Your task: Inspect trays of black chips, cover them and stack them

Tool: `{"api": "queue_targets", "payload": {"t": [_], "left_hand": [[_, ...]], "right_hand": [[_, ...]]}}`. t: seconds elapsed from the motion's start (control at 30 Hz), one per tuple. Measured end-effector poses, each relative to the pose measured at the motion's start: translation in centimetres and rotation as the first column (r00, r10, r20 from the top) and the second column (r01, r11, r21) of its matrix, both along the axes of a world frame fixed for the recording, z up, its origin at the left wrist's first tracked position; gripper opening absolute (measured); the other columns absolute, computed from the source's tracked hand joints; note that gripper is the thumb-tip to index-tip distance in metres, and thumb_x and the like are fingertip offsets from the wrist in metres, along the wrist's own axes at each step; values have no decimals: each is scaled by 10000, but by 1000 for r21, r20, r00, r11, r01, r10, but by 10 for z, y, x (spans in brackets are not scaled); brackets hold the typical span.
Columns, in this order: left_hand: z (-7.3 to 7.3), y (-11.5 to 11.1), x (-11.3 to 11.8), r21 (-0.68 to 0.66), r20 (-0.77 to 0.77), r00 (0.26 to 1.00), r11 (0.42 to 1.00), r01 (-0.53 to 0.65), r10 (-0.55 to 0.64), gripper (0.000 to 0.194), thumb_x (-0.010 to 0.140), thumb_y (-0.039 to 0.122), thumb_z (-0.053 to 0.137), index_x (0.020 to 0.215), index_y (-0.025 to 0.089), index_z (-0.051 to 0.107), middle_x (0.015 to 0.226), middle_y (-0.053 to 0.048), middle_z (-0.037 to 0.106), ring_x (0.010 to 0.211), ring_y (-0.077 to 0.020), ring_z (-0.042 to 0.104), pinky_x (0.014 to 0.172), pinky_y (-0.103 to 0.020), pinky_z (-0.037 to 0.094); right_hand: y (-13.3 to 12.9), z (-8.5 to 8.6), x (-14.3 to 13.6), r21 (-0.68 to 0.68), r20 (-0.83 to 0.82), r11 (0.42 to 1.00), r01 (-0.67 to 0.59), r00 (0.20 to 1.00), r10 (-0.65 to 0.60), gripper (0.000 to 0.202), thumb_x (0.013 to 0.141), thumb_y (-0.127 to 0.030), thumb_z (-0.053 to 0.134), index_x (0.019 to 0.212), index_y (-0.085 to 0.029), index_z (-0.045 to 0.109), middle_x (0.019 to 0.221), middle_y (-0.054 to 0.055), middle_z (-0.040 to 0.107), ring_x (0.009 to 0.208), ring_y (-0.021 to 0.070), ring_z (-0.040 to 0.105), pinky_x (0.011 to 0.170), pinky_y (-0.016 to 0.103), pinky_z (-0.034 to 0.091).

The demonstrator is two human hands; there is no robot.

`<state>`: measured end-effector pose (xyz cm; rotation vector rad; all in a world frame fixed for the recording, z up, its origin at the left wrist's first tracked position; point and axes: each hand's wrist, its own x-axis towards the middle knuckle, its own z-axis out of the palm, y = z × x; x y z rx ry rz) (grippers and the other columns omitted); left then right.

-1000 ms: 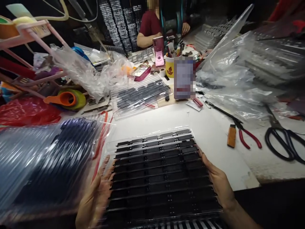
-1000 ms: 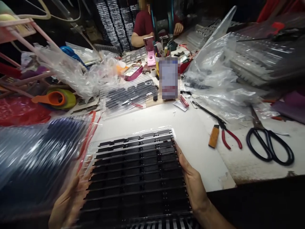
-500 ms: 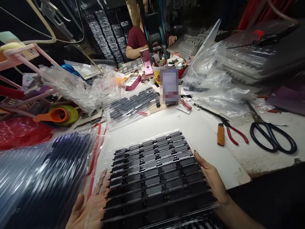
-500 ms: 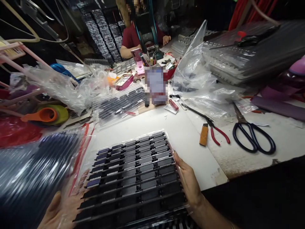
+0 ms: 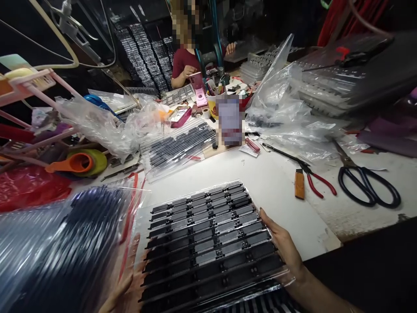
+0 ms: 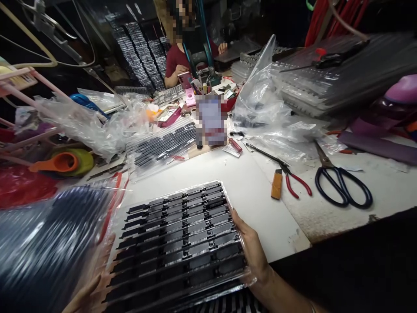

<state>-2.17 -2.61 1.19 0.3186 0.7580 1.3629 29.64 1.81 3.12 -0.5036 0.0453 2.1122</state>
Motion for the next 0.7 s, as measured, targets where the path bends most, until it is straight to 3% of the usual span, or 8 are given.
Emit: {"api": "queue_targets", "payload": {"t": [0.33, 0.47, 0.57, 0.7], "left_hand": [[7, -4, -1, -4, -15, 1000, 1000, -23, 23, 739, 813, -3, 305, 1440, 374, 197, 1123, 3, 686, 1062, -218, 614, 943, -414, 482], [12, -3, -2, -35, -75, 996, 998, -44, 41, 710, 832, -4, 286, 1434, 371, 239, 1170, -4, 664, 1094, -220, 596, 966, -425, 461], [15, 0, 0, 22, -23, 999, 999, -43, 43, 610, 899, 88, 263, 1437, 373, 227, 1281, -15, 591, 1127, -220, 574, 987, -419, 442], [15, 5, 7, 54, 73, 997, 998, 31, -34, 492, 954, 266, 225, 1419, 425, 238, 1341, 19, 537, 1189, -219, 524, 1014, -422, 411]], "right_hand": [[2, 2, 2, 33, -30, 999, -25, 999, 26, 428, 870, -485, 504, 1152, -190, 632, 1034, 55, 705, 1000, 226, 641, 954, 420, 444], [2, 4, 2, -5, -43, 1000, -6, 999, 5, 395, 945, -402, 381, 1162, -185, 628, 1018, 58, 712, 995, 211, 643, 957, 410, 438], [2, 5, 2, -37, -50, 999, -5, 999, 3, 447, 978, -386, 280, 1161, -175, 629, 1003, 67, 716, 989, 205, 646, 950, 405, 439], [1, -1, 4, -39, -79, 997, -66, 995, 63, 461, 970, -426, 297, 1154, -166, 632, 997, 71, 717, 986, 209, 647, 944, 407, 440]]}}
